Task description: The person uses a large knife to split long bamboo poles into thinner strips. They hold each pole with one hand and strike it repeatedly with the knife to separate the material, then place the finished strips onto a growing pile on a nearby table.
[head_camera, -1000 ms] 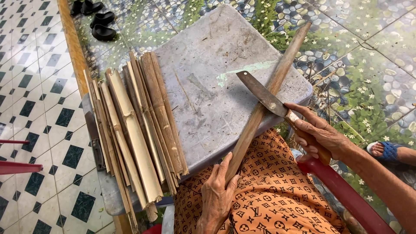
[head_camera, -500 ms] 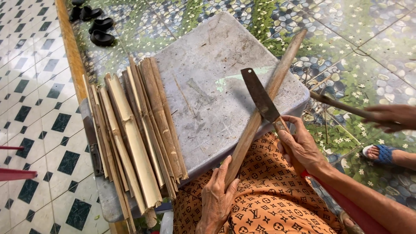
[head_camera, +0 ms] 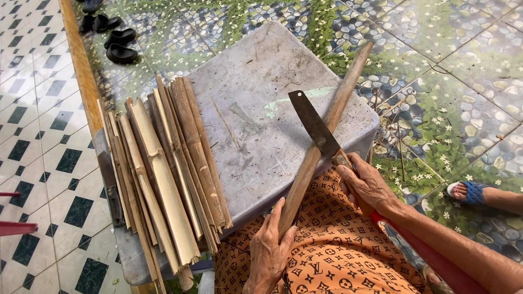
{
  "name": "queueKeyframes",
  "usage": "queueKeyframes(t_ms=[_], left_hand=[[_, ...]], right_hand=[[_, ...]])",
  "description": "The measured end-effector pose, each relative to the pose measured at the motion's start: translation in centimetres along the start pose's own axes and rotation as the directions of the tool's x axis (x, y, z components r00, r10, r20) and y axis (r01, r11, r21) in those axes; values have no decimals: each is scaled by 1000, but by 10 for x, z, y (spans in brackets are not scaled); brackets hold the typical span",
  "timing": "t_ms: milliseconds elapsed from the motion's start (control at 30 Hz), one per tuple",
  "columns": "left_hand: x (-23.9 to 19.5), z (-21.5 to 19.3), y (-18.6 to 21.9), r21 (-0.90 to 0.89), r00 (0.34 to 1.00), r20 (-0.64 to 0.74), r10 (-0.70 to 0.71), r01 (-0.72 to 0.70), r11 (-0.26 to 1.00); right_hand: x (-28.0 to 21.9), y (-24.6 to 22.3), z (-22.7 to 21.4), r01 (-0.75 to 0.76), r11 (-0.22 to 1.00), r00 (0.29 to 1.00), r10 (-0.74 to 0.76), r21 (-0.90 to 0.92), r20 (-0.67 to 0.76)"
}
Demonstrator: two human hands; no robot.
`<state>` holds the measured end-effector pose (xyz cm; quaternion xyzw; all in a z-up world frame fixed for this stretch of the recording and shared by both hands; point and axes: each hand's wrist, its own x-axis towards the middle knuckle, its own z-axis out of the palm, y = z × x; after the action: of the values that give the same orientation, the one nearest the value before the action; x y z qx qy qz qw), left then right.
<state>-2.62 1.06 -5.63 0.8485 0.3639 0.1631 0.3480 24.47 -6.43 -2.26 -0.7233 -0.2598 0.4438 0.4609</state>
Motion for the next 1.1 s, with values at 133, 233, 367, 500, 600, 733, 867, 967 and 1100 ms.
queueKeyframes(t_ms=[133,233,367,500,600,733,867,967,1100], left_hand=[[1,-10,14,-28,998,48,-48,50,998],[4,-11,16,-33,994,81,-72,75,997],[2,-6,7,13,996,70,-55,54,998],[3,2,0,91,989,87,-117,109,990],[4,2,0,94,989,77,-128,120,988],[2,4,-4,126,982,82,-169,158,979],[0,12,-16,161,995,-19,-99,101,982],[2,2,-3,165,978,-21,-207,208,964],[4,-3,-8,136,988,-4,-152,151,979]], right_hand=[[0,3,-1,47,998,998,-48,36,30],[2,5,-4,75,996,996,-76,40,39],[8,17,-5,111,994,993,-111,12,49],[12,23,-7,139,990,985,-142,33,99],[7,7,-5,171,983,977,-160,-71,137],[8,12,-7,147,987,977,-135,-62,167],[6,8,-11,100,986,965,-128,130,228],[14,22,-23,34,978,977,-76,207,198],[24,11,-47,72,994,985,-85,86,148]])
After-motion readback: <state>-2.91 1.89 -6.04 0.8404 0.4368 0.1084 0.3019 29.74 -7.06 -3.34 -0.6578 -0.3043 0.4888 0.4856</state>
